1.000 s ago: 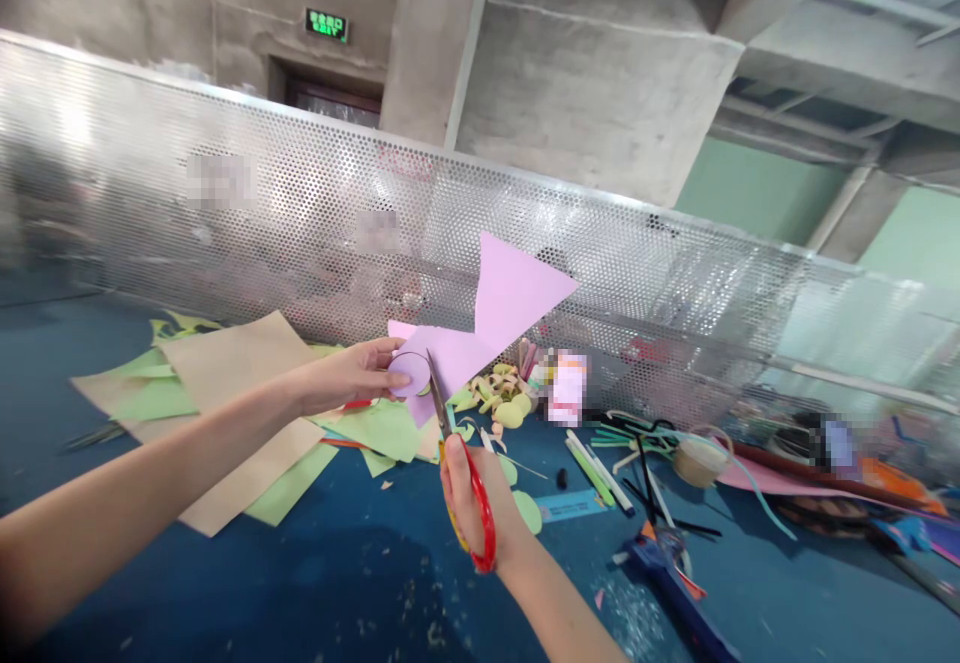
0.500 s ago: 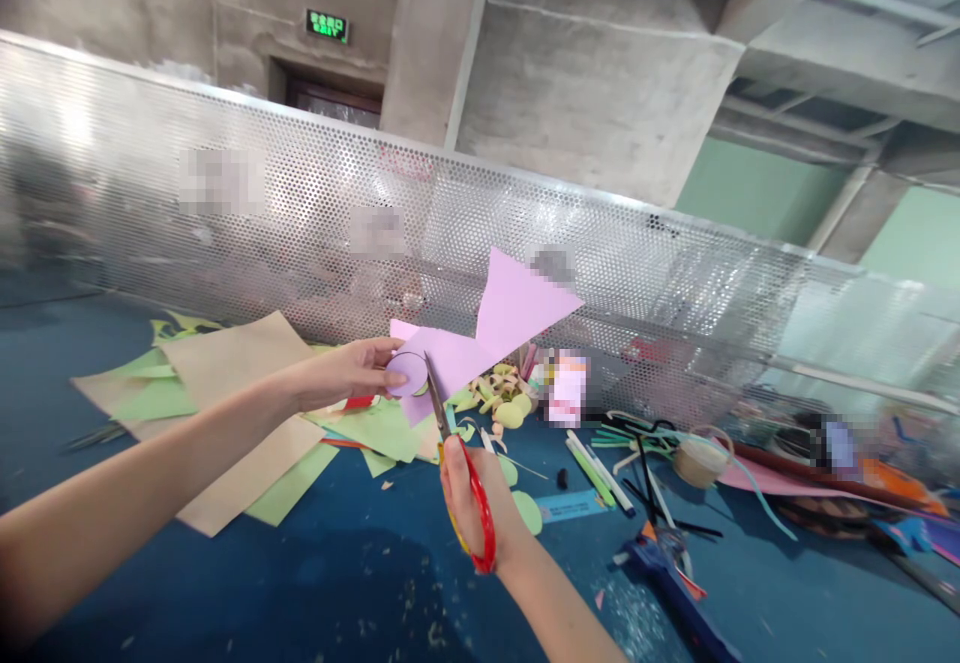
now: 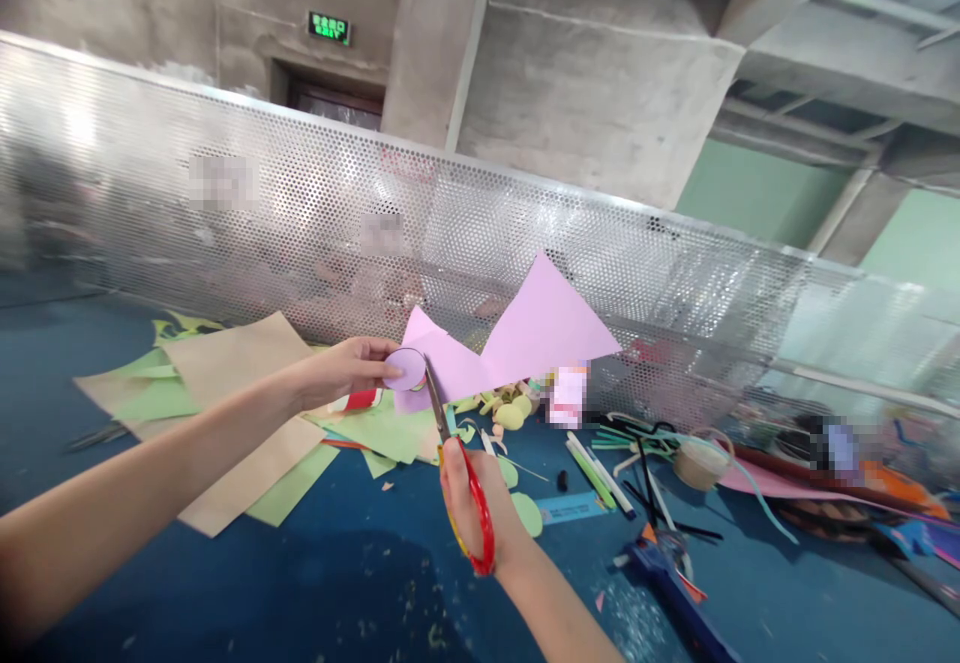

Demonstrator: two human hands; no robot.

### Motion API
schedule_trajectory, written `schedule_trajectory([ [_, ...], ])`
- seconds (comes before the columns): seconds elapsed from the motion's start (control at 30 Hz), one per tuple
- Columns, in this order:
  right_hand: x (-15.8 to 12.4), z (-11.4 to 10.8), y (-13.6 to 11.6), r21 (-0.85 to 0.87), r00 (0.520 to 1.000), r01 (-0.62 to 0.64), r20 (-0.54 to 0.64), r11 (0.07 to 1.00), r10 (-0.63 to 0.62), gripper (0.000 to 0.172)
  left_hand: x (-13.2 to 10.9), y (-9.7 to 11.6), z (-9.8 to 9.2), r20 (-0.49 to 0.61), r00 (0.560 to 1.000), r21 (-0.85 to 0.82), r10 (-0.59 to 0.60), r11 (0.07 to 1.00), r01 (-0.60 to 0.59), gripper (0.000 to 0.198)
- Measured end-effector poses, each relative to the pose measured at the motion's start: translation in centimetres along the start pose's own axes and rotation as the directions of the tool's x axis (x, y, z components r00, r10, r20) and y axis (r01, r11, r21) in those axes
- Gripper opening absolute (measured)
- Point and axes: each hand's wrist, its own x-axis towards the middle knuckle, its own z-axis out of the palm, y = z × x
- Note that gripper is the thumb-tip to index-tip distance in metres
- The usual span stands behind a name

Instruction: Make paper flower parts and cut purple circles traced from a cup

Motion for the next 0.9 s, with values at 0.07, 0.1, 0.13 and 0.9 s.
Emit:
schedule_trajectory([
  [0.07,0.0,0.0,0.0,-0.006,1.000,-0.014,-0.005,1.000,0.014,0.054,0.1,-0.1,0.1,-0.004,1.000,-0.054,-0.001,0.999,0.001,0.026],
  [0.1,0.0,0.1,-0.1,-0.010,1.000,-0.020,-0.008,1.000,0.020,0.054,0.1,-0.1,0.2,-0.006,1.000,-0.075,-0.004,0.997,0.003,0.025],
  [0.13,0.0,0.1,-0.1,-0.012,1.000,-0.023,-0.010,1.000,0.023,0.054,0.1,-0.1,0.3,-0.009,1.000,-0.094,-0.008,0.996,0.007,0.024],
  [0.9,0.2,-0.5,-0.8,0.180,0.979,-0.064,0.204,0.982,0.026,0.060,0.2,-0.9,2.1,-0.215,0.977,-0.004,0.003,1.000,-0.004,0.027],
])
